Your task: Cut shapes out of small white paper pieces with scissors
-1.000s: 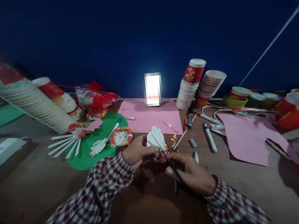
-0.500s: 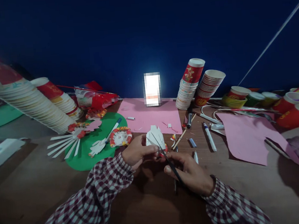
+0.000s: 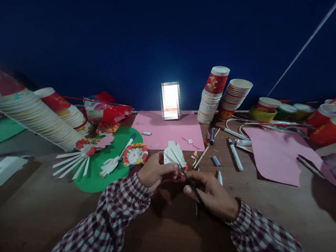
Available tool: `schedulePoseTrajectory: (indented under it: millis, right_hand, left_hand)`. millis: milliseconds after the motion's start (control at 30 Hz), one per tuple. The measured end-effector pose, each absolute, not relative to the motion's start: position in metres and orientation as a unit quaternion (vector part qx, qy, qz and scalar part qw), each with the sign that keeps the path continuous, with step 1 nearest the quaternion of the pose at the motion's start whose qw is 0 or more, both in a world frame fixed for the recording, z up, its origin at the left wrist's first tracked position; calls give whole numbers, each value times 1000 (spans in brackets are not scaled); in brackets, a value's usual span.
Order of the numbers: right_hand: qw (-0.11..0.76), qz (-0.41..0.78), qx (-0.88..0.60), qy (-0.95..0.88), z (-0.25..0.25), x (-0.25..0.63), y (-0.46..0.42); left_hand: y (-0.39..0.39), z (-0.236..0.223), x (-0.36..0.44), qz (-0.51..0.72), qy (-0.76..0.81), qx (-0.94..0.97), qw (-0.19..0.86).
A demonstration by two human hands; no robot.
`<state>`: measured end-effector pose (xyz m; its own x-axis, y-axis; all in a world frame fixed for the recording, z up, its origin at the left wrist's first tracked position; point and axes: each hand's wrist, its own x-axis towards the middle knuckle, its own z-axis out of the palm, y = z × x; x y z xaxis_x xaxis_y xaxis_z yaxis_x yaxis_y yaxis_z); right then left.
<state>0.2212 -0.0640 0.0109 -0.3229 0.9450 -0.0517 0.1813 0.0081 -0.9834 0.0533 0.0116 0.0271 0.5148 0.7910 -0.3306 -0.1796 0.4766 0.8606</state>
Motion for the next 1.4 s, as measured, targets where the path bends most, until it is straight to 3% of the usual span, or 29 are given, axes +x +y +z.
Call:
schedulePoseTrajectory:
  millis: [1400]
  right_hand:
    - [388, 538, -451, -597, 10, 219, -62]
  left_hand:
    - [11, 20, 58, 351, 413, 373, 753]
